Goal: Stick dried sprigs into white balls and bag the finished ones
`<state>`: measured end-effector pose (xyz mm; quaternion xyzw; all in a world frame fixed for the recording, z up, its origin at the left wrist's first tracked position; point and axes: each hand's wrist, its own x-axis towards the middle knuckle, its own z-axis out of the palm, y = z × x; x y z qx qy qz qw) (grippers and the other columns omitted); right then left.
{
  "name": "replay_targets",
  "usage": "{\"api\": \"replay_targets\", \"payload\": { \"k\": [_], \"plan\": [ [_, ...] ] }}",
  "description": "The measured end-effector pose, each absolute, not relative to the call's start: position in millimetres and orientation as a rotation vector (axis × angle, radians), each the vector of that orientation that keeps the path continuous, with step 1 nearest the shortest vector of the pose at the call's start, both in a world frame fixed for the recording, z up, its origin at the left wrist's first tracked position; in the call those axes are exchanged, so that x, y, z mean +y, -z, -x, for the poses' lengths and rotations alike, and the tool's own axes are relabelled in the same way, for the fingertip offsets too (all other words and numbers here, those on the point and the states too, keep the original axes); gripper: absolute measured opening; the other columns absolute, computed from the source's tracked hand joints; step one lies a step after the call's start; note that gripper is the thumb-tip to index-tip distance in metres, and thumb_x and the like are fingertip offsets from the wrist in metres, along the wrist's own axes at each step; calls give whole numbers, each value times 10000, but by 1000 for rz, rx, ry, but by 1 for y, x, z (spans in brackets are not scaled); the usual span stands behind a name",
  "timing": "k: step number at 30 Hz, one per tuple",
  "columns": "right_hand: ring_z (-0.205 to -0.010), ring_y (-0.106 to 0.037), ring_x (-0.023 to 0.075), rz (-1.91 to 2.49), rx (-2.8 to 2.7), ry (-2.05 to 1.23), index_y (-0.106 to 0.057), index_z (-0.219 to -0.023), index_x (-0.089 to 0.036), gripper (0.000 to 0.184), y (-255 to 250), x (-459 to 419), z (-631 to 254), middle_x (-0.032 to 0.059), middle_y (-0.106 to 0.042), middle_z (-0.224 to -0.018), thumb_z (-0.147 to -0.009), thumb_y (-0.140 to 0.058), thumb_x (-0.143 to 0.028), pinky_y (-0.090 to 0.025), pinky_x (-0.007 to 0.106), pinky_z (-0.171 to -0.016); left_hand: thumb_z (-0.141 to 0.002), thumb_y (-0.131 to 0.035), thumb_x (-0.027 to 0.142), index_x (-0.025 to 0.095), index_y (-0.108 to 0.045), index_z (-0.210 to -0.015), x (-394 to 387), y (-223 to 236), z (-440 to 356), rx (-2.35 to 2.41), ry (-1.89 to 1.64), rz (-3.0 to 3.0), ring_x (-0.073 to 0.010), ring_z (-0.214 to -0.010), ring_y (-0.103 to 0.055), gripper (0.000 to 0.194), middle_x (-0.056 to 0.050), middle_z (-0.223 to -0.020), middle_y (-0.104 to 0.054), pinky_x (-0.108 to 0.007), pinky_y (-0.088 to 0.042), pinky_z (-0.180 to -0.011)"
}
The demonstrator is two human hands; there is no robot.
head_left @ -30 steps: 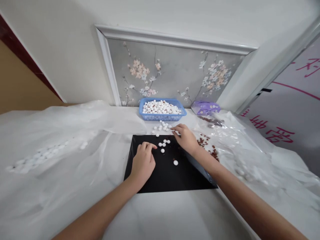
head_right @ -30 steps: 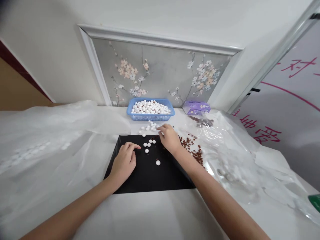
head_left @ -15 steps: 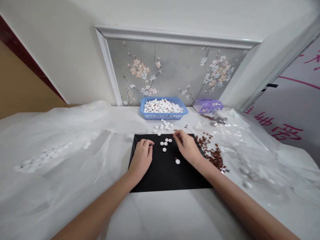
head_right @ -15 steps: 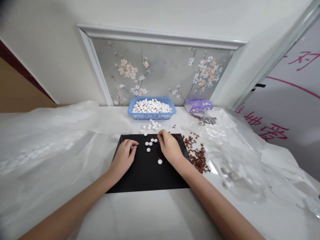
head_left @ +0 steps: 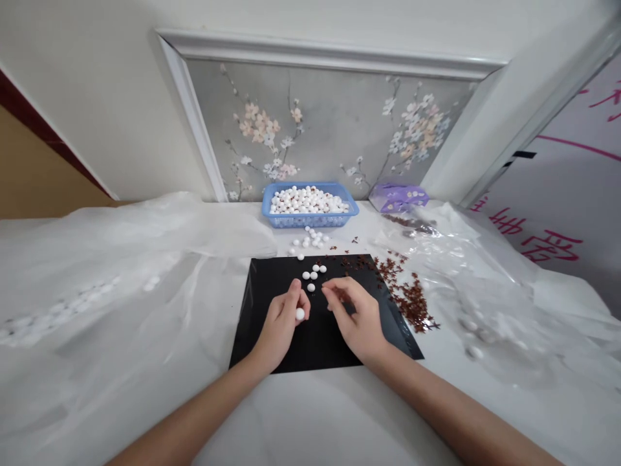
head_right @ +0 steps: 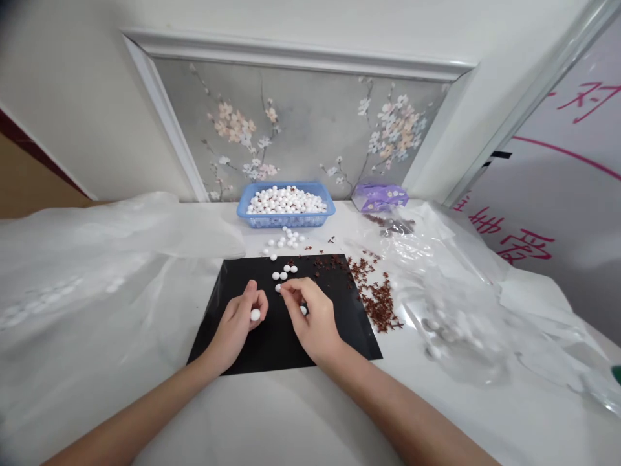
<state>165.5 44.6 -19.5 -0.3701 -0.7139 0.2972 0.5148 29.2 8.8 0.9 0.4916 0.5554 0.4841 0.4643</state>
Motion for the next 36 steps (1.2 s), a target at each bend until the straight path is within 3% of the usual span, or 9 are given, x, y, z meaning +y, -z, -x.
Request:
{"api": "replay_targets", "payload": {
  "k": [4,6,9,12,15,18,26,36],
  "plan": [
    [-573,-650,121,866,-1621,-800,-589,-908,-225,81,20,42,-166,5,-696,-815,-837,-550,-225,-547,250,-570,-806,-499,516,192,-430,-680,10,0,-31,1206,-1117,-1064,-42,-371,-270,354,96,-479,-308,-192,-209,-381],
    [-607,-665,134,867,-1578,-799,-592,-922,-222,98,19,42,-167,22,-703,-870,-829,-562,-218,-556,262,-587,-756,-607,442,188,-480,-752,11,-1,-31,1175,-1104,-1032,-47,-421,-400,284,81,-535,-434,-178,-305,-412],
    [-586,-640,130,897,-1584,-719,-599,-901,-221,85,17,44,-168,29,-687,-846,-835,-546,-211,-543,270,-563,-663,-724,308,165,-578,-791,12,-2,-28,1145,-1140,-992,-83,-655,-563,240,16,-723,-591,-187,-440,-594],
    [-589,-589,120,911,-1634,-572,-611,-849,-221,81,14,44,-169,30,-625,-800,-837,-533,-200,-509,262,-532,-703,-695,310,160,-644,-829,12,-1,-27,1135,-1120,-965,-103,-744,-603,202,-17,-797,-644,-200,-459,-680],
    [-590,-544,108,902,-1658,-543,-611,-841,-219,93,12,44,-169,26,-574,-791,-841,-525,-183,-483,249,-519,-777,-616,376,171,-651,-881,12,-1,-28,1129,-1093,-960,-100,-681,-625,233,-20,-773,-665,-204,-469,-647],
    [-593,-533,103,879,-1685,-595,-604,-850,-217,92,13,42,-168,23,-568,-797,-846,-520,-179,-471,241,-515,-752,-653,353,173,-634,-925,12,0,-28,1119,-1101,-944,-97,-655,-626,250,-6,-718,-659,-207,-477,-651],
    [-570,-522,104,851,-1745,-622,-599,-850,-226,86,15,42,-168,13,-562,-765,-845,-518,-200,-462,244,-493,-703,-703,308,161,-657,-868,13,2,-25,1127,-1115,-937,-119,-745,-621,225,-36,-818,-677,-237,-477,-718],
    [-564,-528,93,797,-1808,-658,-606,-894,-224,121,14,47,-171,11,-556,-789,-845,-508,-171,-459,232,-499,-691,-722,295,185,-722,-830,15,2,-25,1094,-1170,-801,-70,-713,-591,178,-6,-770,-684,-172,-459,-694]
  ]
}}
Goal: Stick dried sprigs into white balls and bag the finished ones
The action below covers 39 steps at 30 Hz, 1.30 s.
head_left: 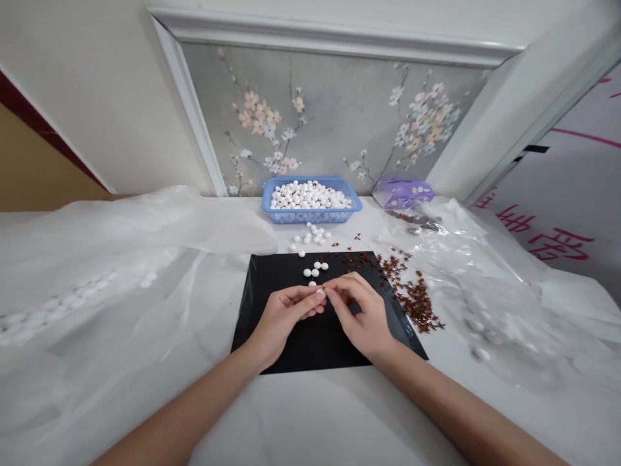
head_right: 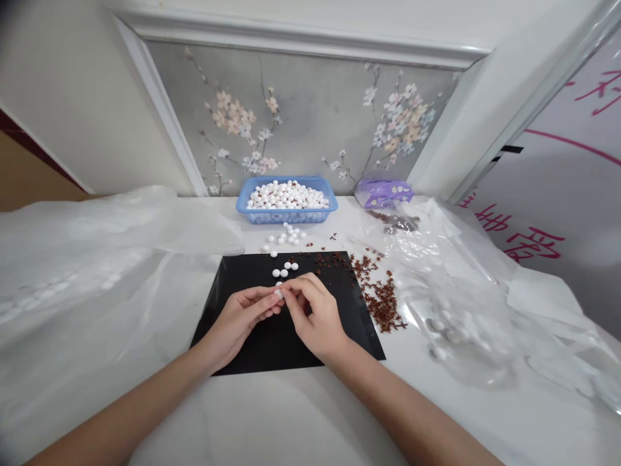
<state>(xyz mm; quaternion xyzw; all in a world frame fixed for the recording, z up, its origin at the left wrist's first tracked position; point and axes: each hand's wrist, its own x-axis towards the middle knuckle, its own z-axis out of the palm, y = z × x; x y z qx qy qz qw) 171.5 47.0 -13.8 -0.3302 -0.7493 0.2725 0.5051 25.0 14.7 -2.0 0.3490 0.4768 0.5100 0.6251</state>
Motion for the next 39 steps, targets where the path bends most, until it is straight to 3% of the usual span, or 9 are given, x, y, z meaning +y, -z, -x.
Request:
{"api": "replay_targets", "payload": {
  "k": [5,32,39],
  "plan": [
    [-475,-464,45,742,-1862,-710,-602,-1015,-233,220,16,49,-173,6,-515,-852,-808,-562,-170,-470,226,-503,-688,-726,286,192,-728,-851,16,2,-24,1067,-1206,-729,-72,-752,-596,188,-16,-831,-701,-170,-460,-725],
    [-563,-485,75,726,-1975,-800,-616,-968,-200,155,12,53,-176,33,-545,-861,-842,-526,-194,-441,218,-503,-733,-677,319,163,-685,-853,15,2,-23,1068,-1168,-831,-82,-744,-559,197,-9,-797,-642,-200,-441,-731],
    [-531,-479,82,1018,-1959,-537,-608,-1065,-205,242,3,82,-201,19,-549,-850,-851,-494,-220,-443,245,-547,-758,-603,379,186,-597,-792,11,3,-27,1574,-1151,-1354,-96,-600,-454,196,28,-669,-506,-231,-379,-557]
  ]
}}
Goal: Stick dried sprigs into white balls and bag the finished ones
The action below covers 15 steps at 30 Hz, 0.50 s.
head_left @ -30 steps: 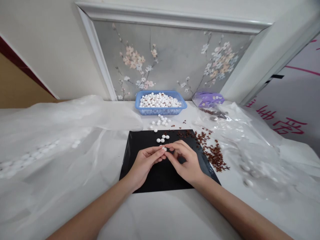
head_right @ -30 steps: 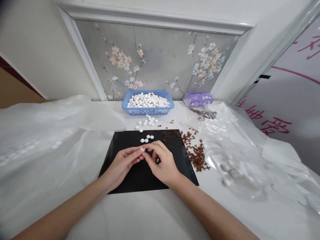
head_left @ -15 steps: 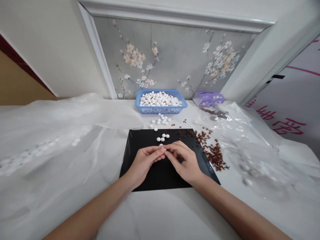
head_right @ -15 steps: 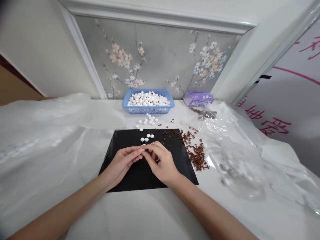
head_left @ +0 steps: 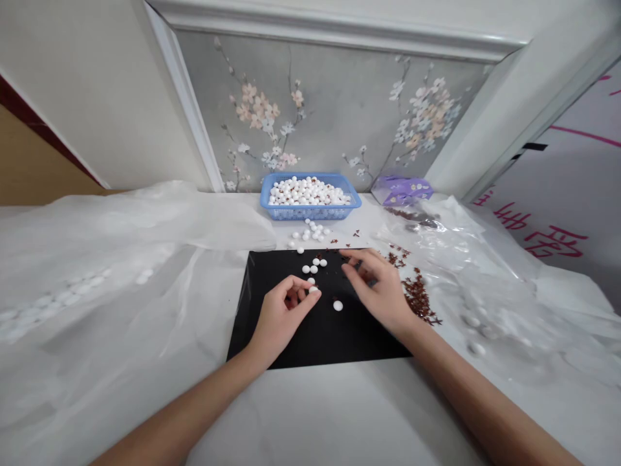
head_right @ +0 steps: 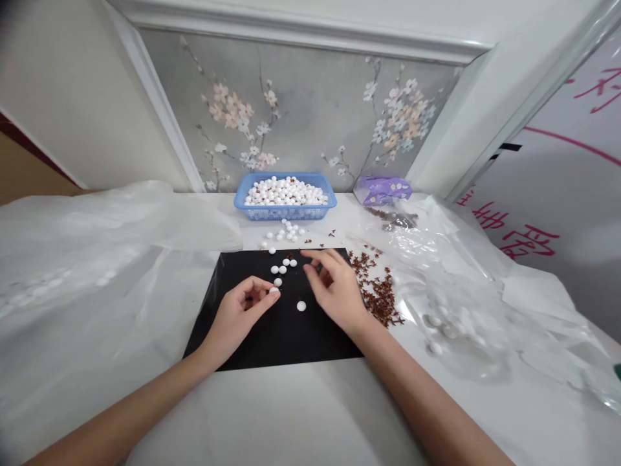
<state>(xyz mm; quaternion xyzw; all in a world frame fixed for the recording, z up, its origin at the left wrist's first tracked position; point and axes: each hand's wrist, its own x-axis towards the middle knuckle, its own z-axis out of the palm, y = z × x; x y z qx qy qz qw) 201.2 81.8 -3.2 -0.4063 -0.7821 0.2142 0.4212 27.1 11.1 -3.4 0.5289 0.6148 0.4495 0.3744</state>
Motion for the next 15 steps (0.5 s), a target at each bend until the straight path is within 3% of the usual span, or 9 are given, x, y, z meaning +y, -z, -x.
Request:
{"api": "replay_targets", "payload": {
  "k": [6,11,15],
  "plan": [
    [-661,-567,144,1367,-2183,-267,-644,-1040,-212,262,13,102,-217,42,-597,-1000,-841,-474,-208,-450,296,-636,-778,-536,225,223,-592,-839,5,8,-30,1902,-1046,-1940,-170,-830,-505,82,-7,-847,-563,-293,-433,-707],
    [-784,-608,163,1374,-2294,-268,-658,-917,-223,195,18,102,-216,23,-614,-978,-852,-474,-227,-440,276,-653,-746,-518,139,232,-615,-867,7,12,-28,1944,-949,-2036,-203,-906,-510,180,-22,-943,-582,-357,-454,-788],
    [-755,-595,148,1371,-2309,-271,-626,-831,-214,150,16,100,-214,17,-611,-933,-848,-479,-236,-416,261,-623,-771,-494,115,236,-626,-977,8,11,-27,1870,-922,-2055,-214,-1056,-490,273,-29,-1104,-591,-390,-428,-912]
  ]
}}
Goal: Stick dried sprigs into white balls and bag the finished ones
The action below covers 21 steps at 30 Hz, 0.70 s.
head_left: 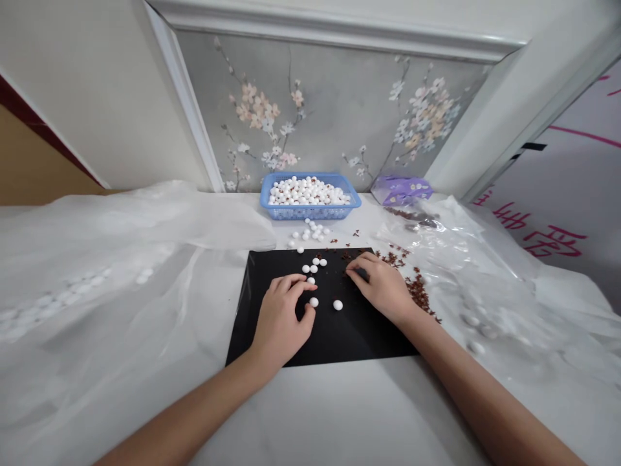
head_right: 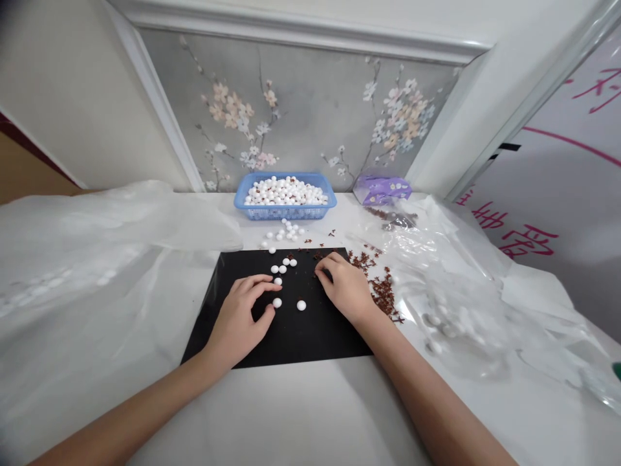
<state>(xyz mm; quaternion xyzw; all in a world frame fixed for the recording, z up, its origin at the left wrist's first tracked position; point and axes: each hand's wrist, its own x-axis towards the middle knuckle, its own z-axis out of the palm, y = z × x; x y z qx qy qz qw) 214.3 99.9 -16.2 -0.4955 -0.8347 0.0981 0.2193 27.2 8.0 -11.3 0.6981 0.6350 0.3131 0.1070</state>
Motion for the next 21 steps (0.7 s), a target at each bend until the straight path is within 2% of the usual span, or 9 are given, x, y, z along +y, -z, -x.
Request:
{"api": "replay_targets", "payload": {
  "k": [4,6,9,14,21],
  "plan": [
    [-710,-561,138,1361,-2291,-331,-578,-784,-200,129,14,97,-211,15,-592,-875,-839,-464,-218,-386,254,-599,-861,-441,190,265,-613,-1098,9,11,-29,1767,-861,-2130,-224,-1172,-443,303,-22,-1253,-553,-435,-375,-985],
    [-653,-523,126,1316,-2233,-445,-554,-775,-196,130,12,94,-209,13,-577,-836,-845,-451,-231,-375,254,-589,-884,-417,215,262,-622,-1088,10,13,-29,1767,-885,-2100,-221,-1130,-477,293,-31,-1213,-577,-434,-393,-960],
    [-581,-448,105,1200,-2061,-809,-513,-769,-188,148,6,88,-203,1,-539,-765,-859,-439,-279,-361,245,-562,-886,-403,198,232,-637,-1025,12,17,-26,1770,-984,-1999,-197,-1002,-534,274,-45,-1054,-611,-388,-430,-900],
    [-487,-312,81,1076,-1791,-1365,-473,-767,-193,177,-1,75,-194,-60,-352,-565,-860,-461,-343,-255,221,-457,-867,-435,187,222,-629,-966,13,18,-24,1768,-1038,-1902,-191,-930,-537,221,-38,-945,-597,-364,-434,-853],
    [-464,-263,70,1015,-1719,-1551,-480,-754,-189,152,1,66,-185,-73,-306,-542,-838,-487,-315,-213,223,-443,-854,-479,256,219,-631,-965,13,15,-25,1730,-1109,-1775,-191,-951,-562,192,-39,-975,-608,-351,-438,-863]
  ]
}}
